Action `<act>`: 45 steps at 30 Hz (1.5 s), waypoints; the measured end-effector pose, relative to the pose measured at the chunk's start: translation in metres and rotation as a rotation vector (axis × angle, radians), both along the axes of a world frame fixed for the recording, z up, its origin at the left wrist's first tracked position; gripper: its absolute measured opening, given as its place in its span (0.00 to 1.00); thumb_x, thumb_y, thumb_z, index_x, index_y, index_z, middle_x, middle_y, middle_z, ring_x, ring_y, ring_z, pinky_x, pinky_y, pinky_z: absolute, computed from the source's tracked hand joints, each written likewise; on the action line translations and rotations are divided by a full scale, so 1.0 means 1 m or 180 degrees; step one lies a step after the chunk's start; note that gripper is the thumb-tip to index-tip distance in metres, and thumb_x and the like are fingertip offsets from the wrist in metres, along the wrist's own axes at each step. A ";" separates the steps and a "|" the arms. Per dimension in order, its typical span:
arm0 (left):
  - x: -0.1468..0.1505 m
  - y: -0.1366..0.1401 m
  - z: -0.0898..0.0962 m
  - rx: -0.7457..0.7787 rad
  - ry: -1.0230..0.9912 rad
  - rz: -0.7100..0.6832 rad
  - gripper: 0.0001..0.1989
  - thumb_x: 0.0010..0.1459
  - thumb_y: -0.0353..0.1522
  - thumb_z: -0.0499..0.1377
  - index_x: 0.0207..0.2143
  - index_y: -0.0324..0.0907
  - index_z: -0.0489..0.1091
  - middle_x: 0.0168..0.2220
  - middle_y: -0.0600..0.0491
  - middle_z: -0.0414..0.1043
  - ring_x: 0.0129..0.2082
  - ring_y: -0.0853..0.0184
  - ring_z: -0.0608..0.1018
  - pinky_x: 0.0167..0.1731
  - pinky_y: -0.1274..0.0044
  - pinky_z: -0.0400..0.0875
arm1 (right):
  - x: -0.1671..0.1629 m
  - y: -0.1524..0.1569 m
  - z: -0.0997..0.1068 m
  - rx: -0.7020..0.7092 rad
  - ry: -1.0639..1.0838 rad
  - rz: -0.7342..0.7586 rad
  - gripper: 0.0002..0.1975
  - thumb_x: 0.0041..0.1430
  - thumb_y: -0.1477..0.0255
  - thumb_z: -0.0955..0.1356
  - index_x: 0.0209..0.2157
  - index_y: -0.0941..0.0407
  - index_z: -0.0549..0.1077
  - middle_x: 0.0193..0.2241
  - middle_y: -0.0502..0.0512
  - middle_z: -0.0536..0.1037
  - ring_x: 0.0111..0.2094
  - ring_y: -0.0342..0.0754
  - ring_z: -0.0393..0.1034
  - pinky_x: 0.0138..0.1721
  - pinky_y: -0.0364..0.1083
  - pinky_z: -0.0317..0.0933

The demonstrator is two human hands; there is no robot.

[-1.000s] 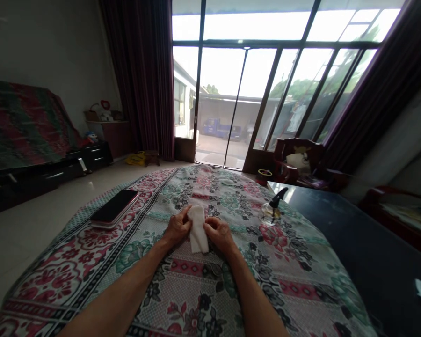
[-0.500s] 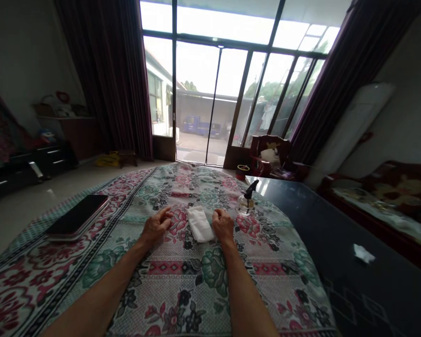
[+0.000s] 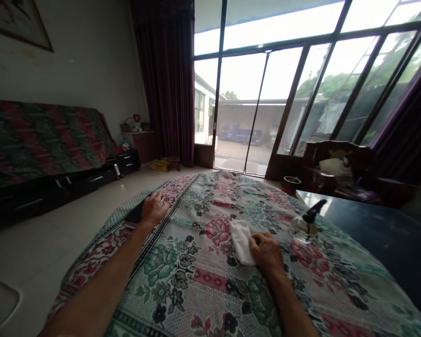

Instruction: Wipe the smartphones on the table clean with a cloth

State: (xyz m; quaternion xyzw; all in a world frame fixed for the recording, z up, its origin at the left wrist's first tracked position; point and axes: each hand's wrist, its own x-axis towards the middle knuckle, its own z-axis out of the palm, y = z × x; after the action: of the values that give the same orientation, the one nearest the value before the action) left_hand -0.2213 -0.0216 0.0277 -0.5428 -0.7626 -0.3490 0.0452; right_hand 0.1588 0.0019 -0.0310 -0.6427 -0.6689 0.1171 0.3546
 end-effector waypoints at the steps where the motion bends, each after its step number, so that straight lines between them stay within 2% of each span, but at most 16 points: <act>1: -0.014 -0.005 0.002 -0.0308 0.0220 0.0257 0.25 0.53 0.34 0.58 0.55 0.39 0.67 0.53 0.38 0.69 0.54 0.46 0.71 0.53 0.60 0.63 | -0.001 -0.001 0.003 -0.0094 0.0204 -0.0039 0.12 0.44 0.61 0.67 0.23 0.53 0.79 0.33 0.59 0.80 0.37 0.57 0.73 0.40 0.50 0.64; 4: -0.044 -0.016 0.000 -0.1019 0.0388 0.0760 0.32 0.51 0.44 0.59 0.57 0.41 0.63 0.54 0.38 0.68 0.52 0.44 0.71 0.49 0.59 0.65 | -0.002 -0.002 0.008 -0.0522 0.1140 -0.0164 0.18 0.43 0.57 0.67 0.29 0.55 0.80 0.25 0.57 0.79 0.29 0.55 0.72 0.29 0.48 0.63; 6: -0.055 -0.020 -0.007 -0.1262 0.0364 0.0807 0.33 0.52 0.46 0.57 0.57 0.40 0.62 0.54 0.37 0.68 0.52 0.43 0.72 0.48 0.58 0.65 | -0.004 -0.004 0.008 -0.0718 0.1702 -0.0164 0.23 0.42 0.54 0.67 0.32 0.57 0.79 0.23 0.56 0.78 0.25 0.53 0.71 0.25 0.47 0.61; 8: -0.061 -0.021 -0.014 -0.1351 0.0334 0.0774 0.34 0.53 0.46 0.56 0.59 0.38 0.62 0.54 0.35 0.68 0.52 0.43 0.72 0.47 0.59 0.66 | -0.005 -0.005 0.008 -0.0699 0.1957 -0.0165 0.25 0.40 0.53 0.68 0.33 0.58 0.78 0.22 0.55 0.77 0.24 0.52 0.70 0.24 0.46 0.61; 12: -0.063 -0.021 -0.025 -0.1218 0.0390 0.0786 0.36 0.53 0.46 0.55 0.61 0.37 0.60 0.55 0.35 0.68 0.53 0.43 0.72 0.49 0.60 0.66 | -0.007 -0.008 0.008 -0.0431 0.1915 -0.0198 0.23 0.40 0.55 0.68 0.31 0.59 0.79 0.22 0.56 0.77 0.24 0.51 0.70 0.23 0.45 0.60; 16: -0.061 -0.023 -0.029 -0.1007 0.0494 0.0844 0.34 0.54 0.44 0.55 0.62 0.39 0.61 0.54 0.39 0.69 0.52 0.45 0.72 0.49 0.62 0.66 | -0.008 -0.010 0.009 -0.0352 0.1904 -0.0216 0.22 0.40 0.55 0.68 0.29 0.59 0.79 0.22 0.56 0.77 0.24 0.51 0.70 0.23 0.45 0.60; 25: -0.050 -0.026 -0.026 -0.0566 0.0619 0.0816 0.34 0.53 0.40 0.57 0.61 0.39 0.61 0.54 0.42 0.71 0.52 0.47 0.72 0.51 0.62 0.64 | -0.007 -0.006 0.002 -0.0330 0.1985 -0.0186 0.23 0.41 0.54 0.67 0.31 0.59 0.78 0.24 0.56 0.78 0.25 0.51 0.70 0.24 0.45 0.62; 27: -0.034 -0.025 -0.024 -0.0449 0.0689 0.0647 0.34 0.52 0.39 0.58 0.61 0.39 0.62 0.55 0.43 0.71 0.52 0.47 0.71 0.52 0.63 0.63 | -0.007 -0.005 0.001 -0.0288 0.1960 -0.0163 0.22 0.42 0.54 0.67 0.30 0.59 0.78 0.23 0.55 0.78 0.25 0.51 0.70 0.24 0.45 0.61; 31: 0.019 -0.022 -0.028 -0.0590 0.0314 -0.0395 0.35 0.47 0.35 0.62 0.60 0.43 0.64 0.53 0.46 0.73 0.51 0.52 0.73 0.51 0.69 0.65 | -0.007 -0.002 -0.004 -0.0236 0.1997 -0.0201 0.22 0.43 0.54 0.67 0.31 0.59 0.77 0.23 0.55 0.77 0.26 0.52 0.71 0.24 0.45 0.61; 33: 0.048 -0.021 -0.034 -0.0661 0.0104 -0.0878 0.33 0.46 0.33 0.63 0.58 0.42 0.66 0.50 0.45 0.75 0.48 0.53 0.76 0.49 0.69 0.66 | -0.006 -0.001 -0.007 -0.0205 0.2060 -0.0155 0.23 0.43 0.54 0.67 0.31 0.59 0.77 0.23 0.55 0.78 0.26 0.52 0.71 0.25 0.45 0.62; 36: 0.084 -0.021 -0.044 -0.0585 0.0147 -0.1378 0.32 0.44 0.31 0.62 0.55 0.40 0.69 0.49 0.43 0.76 0.48 0.51 0.76 0.51 0.68 0.65 | -0.005 0.000 -0.011 -0.0128 0.2077 -0.0111 0.22 0.44 0.55 0.67 0.31 0.59 0.77 0.25 0.56 0.78 0.27 0.52 0.71 0.25 0.45 0.62; 41: 0.122 -0.023 -0.058 -0.0405 0.0038 -0.1721 0.33 0.45 0.35 0.64 0.56 0.39 0.68 0.51 0.42 0.74 0.50 0.50 0.74 0.53 0.64 0.65 | -0.007 0.002 -0.013 -0.0062 0.2086 -0.0089 0.21 0.44 0.55 0.67 0.32 0.59 0.77 0.26 0.57 0.79 0.29 0.53 0.72 0.26 0.45 0.63; 45: 0.132 -0.029 -0.067 -0.0223 0.0031 -0.1928 0.36 0.46 0.39 0.65 0.58 0.37 0.65 0.56 0.39 0.70 0.56 0.48 0.70 0.58 0.61 0.60 | -0.008 0.004 -0.014 0.0091 0.2215 -0.0226 0.22 0.46 0.53 0.66 0.32 0.58 0.74 0.29 0.58 0.79 0.30 0.52 0.72 0.28 0.45 0.64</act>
State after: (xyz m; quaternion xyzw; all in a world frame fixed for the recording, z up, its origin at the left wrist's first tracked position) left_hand -0.0895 -0.0509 -0.0394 -0.7483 -0.5775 -0.3174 -0.0760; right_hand 0.1511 0.0060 -0.0446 -0.5822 -0.4867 0.3074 0.5742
